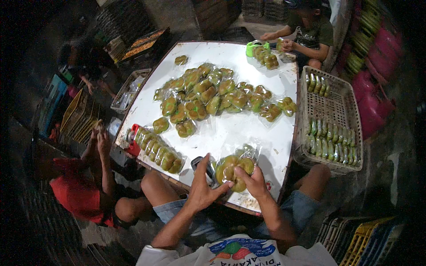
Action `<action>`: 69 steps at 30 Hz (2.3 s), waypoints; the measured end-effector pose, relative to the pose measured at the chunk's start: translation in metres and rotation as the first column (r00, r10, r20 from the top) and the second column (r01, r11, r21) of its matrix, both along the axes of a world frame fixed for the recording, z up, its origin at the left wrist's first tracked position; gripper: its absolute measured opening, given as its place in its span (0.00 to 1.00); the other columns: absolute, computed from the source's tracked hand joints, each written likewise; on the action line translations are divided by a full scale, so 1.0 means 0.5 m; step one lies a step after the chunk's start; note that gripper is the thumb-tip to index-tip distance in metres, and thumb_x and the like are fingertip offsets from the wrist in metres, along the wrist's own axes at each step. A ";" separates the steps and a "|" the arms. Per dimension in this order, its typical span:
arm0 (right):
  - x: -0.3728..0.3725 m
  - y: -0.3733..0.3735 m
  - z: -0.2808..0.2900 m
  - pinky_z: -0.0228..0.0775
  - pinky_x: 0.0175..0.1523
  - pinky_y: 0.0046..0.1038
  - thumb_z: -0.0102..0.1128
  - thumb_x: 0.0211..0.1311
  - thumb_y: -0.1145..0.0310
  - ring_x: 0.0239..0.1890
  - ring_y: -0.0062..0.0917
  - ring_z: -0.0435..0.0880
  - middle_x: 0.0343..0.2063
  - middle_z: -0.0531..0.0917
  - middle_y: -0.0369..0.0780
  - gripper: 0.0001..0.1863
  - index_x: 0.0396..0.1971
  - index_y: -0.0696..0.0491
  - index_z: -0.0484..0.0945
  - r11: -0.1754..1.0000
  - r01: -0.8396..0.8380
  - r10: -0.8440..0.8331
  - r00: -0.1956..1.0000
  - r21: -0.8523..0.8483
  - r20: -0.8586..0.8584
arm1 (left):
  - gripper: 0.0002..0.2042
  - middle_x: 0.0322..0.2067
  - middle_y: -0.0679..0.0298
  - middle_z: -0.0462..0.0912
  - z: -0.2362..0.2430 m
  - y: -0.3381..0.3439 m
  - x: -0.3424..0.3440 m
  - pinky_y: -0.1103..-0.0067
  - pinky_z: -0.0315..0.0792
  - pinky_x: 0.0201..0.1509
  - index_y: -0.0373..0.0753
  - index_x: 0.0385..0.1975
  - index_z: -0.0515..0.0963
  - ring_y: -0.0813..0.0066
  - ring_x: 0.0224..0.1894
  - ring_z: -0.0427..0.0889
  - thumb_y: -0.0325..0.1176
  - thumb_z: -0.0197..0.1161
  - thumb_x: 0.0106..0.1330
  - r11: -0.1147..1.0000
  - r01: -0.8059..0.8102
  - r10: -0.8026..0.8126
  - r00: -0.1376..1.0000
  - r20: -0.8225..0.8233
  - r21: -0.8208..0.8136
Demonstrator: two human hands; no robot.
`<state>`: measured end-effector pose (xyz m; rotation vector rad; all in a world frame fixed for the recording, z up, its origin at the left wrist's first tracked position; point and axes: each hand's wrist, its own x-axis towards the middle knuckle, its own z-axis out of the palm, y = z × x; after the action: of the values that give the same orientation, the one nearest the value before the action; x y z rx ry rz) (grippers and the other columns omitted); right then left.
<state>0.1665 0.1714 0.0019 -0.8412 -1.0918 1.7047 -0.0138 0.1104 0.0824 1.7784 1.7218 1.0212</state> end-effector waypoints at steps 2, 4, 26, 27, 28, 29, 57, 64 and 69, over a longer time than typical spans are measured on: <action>0.010 -0.024 0.014 0.74 0.58 0.29 0.74 0.60 0.62 0.51 0.25 0.81 0.48 0.82 0.40 0.29 0.57 0.57 0.73 0.996 -0.081 0.080 0.996 0.032 0.047 | 0.39 0.55 0.49 0.77 -0.032 -0.034 -0.004 0.68 0.71 0.63 0.30 0.63 0.68 0.60 0.58 0.77 0.43 0.79 0.56 0.985 -0.037 0.092 0.942 0.323 -0.170; 0.026 -0.028 0.017 0.71 0.54 0.21 0.78 0.55 0.66 0.45 0.17 0.77 0.42 0.79 0.33 0.31 0.55 0.58 0.72 0.986 -0.134 0.130 0.991 0.099 0.040 | 0.33 0.50 0.57 0.80 -0.045 -0.062 -0.006 0.73 0.73 0.59 0.31 0.60 0.70 0.71 0.54 0.78 0.37 0.78 0.58 0.878 0.233 0.157 0.684 0.713 -0.417; 0.021 -0.136 0.144 0.70 0.34 0.28 0.66 0.64 0.61 0.25 0.26 0.79 0.23 0.80 0.40 0.14 0.32 0.59 0.85 0.806 -0.017 -0.328 0.820 0.592 0.469 | 0.18 0.42 0.65 0.85 -0.044 -0.143 0.004 0.81 0.75 0.50 0.33 0.53 0.80 0.81 0.43 0.80 0.39 0.66 0.70 0.912 0.167 0.192 0.633 0.750 -0.374; 0.020 -0.141 0.146 0.70 0.34 0.29 0.66 0.65 0.61 0.25 0.27 0.79 0.23 0.80 0.40 0.14 0.30 0.59 0.84 0.815 0.035 -0.393 0.767 0.578 0.507 | 0.19 0.43 0.64 0.85 -0.041 -0.140 0.007 0.81 0.76 0.49 0.33 0.54 0.80 0.81 0.44 0.81 0.41 0.63 0.72 0.897 0.132 0.276 0.580 0.767 -0.423; 0.023 -0.140 0.136 0.71 0.33 0.30 0.66 0.64 0.63 0.25 0.26 0.80 0.23 0.81 0.40 0.13 0.28 0.60 0.84 0.924 0.098 -0.288 0.814 0.368 0.505 | 0.22 0.48 0.53 0.84 -0.033 -0.138 0.009 0.74 0.77 0.54 0.26 0.52 0.78 0.68 0.48 0.84 0.43 0.52 0.78 0.895 0.196 0.233 0.560 0.795 -0.401; 0.022 -0.135 0.129 0.70 0.33 0.28 0.65 0.65 0.65 0.25 0.24 0.79 0.23 0.80 0.39 0.13 0.26 0.60 0.82 0.952 0.124 -0.255 0.824 0.279 0.505 | 0.23 0.48 0.51 0.84 -0.023 -0.130 0.016 0.73 0.77 0.55 0.25 0.53 0.77 0.66 0.49 0.83 0.43 0.51 0.78 0.912 0.194 0.234 0.478 0.847 -0.361; -0.006 -0.131 0.101 0.75 0.37 0.27 0.70 0.61 0.70 0.30 0.25 0.85 0.29 0.87 0.40 0.07 0.34 0.58 0.84 0.769 -0.064 -0.337 0.805 0.636 0.489 | 0.09 0.41 0.60 0.84 -0.019 -0.136 0.015 0.78 0.74 0.43 0.35 0.38 0.85 0.75 0.41 0.81 0.33 0.72 0.63 0.971 -0.005 0.116 0.884 0.452 -0.239; 0.005 -0.107 0.120 0.72 0.32 0.32 0.68 0.63 0.67 0.28 0.32 0.83 0.26 0.82 0.44 0.10 0.31 0.59 0.83 0.825 -0.277 -0.002 0.871 0.493 0.491 | 0.08 0.39 0.63 0.78 -0.058 -0.142 -0.015 0.80 0.68 0.49 0.34 0.33 0.81 0.78 0.44 0.75 0.33 0.69 0.66 0.975 0.051 0.090 0.803 0.589 -0.218; -0.045 -0.181 0.056 0.69 0.36 0.35 0.60 0.71 0.57 0.27 0.25 0.76 0.21 0.75 0.44 0.20 0.26 0.59 0.76 0.954 -0.239 0.093 0.808 0.180 0.581 | 0.09 0.37 0.60 0.76 -0.084 -0.153 0.026 0.76 0.68 0.50 0.32 0.27 0.75 0.72 0.42 0.75 0.29 0.65 0.67 0.933 -0.340 0.354 0.800 0.485 -0.121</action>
<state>0.1438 0.0810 0.0298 -1.1569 -1.7920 1.4384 -0.0005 0.0339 0.0403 1.0499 1.7278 1.4513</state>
